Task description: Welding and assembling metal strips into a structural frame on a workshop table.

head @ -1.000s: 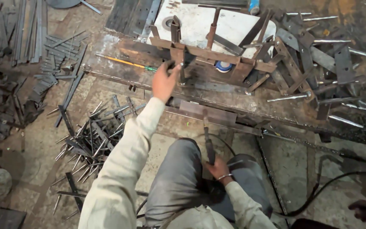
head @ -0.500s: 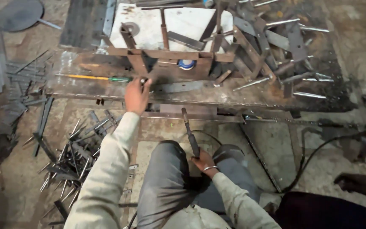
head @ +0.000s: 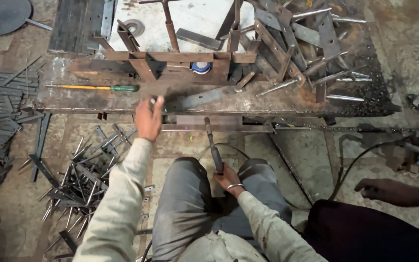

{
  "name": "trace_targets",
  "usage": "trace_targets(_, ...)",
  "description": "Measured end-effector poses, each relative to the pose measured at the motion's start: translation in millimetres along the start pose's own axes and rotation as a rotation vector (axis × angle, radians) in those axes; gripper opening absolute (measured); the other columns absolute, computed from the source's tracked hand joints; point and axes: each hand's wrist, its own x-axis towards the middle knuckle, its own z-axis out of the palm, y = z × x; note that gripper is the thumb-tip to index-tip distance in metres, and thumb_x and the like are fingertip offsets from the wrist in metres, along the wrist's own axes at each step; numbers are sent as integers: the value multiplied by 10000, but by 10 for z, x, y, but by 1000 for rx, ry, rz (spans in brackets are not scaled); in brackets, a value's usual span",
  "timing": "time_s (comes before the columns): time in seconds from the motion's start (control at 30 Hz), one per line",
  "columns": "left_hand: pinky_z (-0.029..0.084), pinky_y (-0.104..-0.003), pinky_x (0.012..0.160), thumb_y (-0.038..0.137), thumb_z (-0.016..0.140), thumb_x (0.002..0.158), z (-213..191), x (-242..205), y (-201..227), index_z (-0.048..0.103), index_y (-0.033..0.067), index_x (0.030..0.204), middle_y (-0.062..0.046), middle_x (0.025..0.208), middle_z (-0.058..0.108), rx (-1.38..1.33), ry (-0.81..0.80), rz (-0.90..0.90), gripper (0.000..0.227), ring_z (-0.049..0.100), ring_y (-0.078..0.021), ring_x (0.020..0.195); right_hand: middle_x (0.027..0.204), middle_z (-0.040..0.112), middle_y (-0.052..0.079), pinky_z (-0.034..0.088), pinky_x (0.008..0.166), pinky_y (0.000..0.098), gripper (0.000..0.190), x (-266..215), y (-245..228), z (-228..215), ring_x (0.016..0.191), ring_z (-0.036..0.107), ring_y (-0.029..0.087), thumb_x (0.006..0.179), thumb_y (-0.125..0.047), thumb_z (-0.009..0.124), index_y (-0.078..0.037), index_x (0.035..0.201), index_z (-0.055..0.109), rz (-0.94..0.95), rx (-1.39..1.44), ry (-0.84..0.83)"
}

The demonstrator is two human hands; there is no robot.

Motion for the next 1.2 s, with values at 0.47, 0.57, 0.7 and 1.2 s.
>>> trace_targets(0.47,300,-292,498,468,543,1086,-437,-663,-377,471,113,708,60,634,445,-684,145,-434,523,385,-70,562,943,703,198,541,718,484,514,71,253,61,846,684,406,771,-319,731,-80,1200,578,193,123,-82)
trace_targets(0.57,265,-278,493,483,531,1093,-1047,-1088,-712,419,148,687,69,622,413,-675,338,-428,538,354,-57,546,983,722,203,541,737,478,516,115,718,297,885,687,395,794,-331,704,-78,1235,614,31,33,-65)
trace_targets(0.7,301,-300,472,504,584,1053,-1757,-1795,-1031,432,155,690,62,619,407,-480,585,-628,526,369,-76,527,930,767,266,554,784,471,525,133,308,-59,886,746,398,825,-495,771,-11,1022,717,315,-93,-230)
trace_targets(1.2,614,-562,872,706,570,813,-803,-4944,-3223,639,9,1183,-254,1138,701,-212,408,-1745,793,734,-446,1031,1101,697,73,517,762,351,495,103,82,-341,919,635,182,823,-178,801,-34,1267,636,218,424,-68)
